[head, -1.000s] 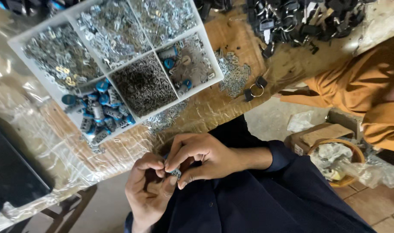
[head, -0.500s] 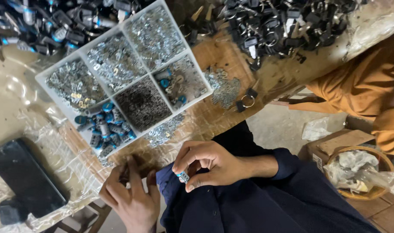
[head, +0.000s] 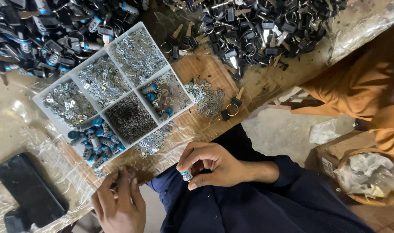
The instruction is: The person sits at a workbench assembling padlock lock cylinders, picking small blue-topped pin parts from a compartment tray and pressing them into the cylinder body held in the other hand, repeating this for successive cylinders, and finally working an assembled cylinder with a key.
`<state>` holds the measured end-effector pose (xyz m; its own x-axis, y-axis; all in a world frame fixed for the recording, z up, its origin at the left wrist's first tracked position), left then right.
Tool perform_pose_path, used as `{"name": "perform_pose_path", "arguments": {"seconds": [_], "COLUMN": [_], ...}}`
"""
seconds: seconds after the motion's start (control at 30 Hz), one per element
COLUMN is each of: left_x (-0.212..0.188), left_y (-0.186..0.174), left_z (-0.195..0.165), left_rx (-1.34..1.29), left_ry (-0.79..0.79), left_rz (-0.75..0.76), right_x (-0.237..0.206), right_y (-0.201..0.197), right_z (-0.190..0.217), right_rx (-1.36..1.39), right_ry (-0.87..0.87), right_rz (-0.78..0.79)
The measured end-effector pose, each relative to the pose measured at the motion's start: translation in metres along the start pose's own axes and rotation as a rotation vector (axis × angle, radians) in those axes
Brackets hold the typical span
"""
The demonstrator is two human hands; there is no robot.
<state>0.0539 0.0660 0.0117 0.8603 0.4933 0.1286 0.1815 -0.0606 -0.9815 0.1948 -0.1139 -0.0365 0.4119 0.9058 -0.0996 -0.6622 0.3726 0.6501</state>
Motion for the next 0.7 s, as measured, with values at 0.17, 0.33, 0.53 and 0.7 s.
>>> {"name": "perform_pose_path", "arguments": {"seconds": [0.17, 0.33, 0.53, 0.7], "left_x": [0.005, 0.001, -0.013, -0.015], "left_y": [-0.007, -0.011, -0.005, -0.004], "left_z": [-0.001, 0.004, 0.009, 0.004], "left_rx": [-0.084, -0.167, -0.272, -0.308], "left_ry": [0.088, 0.195, 0.414, 0.433], "left_rz": [0.068, 0.039, -0.045, -0.146], "right_x": [0.002, 0.004, 0.004, 0.006], "right_y": [0.003, 0.008, 0.008, 0.011], "right_z": [-0.001, -0.001, -0.004, -0.007], "right_rx": [0.003, -0.042, -0.032, -0.026], "right_ry": [-0.001, -0.013, -0.016, -0.007], "right_rz": [0.009, 0.039, 0.020, 0.034]}}
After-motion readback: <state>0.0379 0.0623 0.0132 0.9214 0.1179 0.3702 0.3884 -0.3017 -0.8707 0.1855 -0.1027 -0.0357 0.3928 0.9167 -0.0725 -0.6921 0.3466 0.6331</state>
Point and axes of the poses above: each hand's wrist, its own x-axis towards the middle knuckle, its own y-axis out of the palm, z = x × y, the point moved 7 cm from there along x, towards the middle knuckle, and after that the axes turned 3 degrees about -z, right-handed, at the moved point
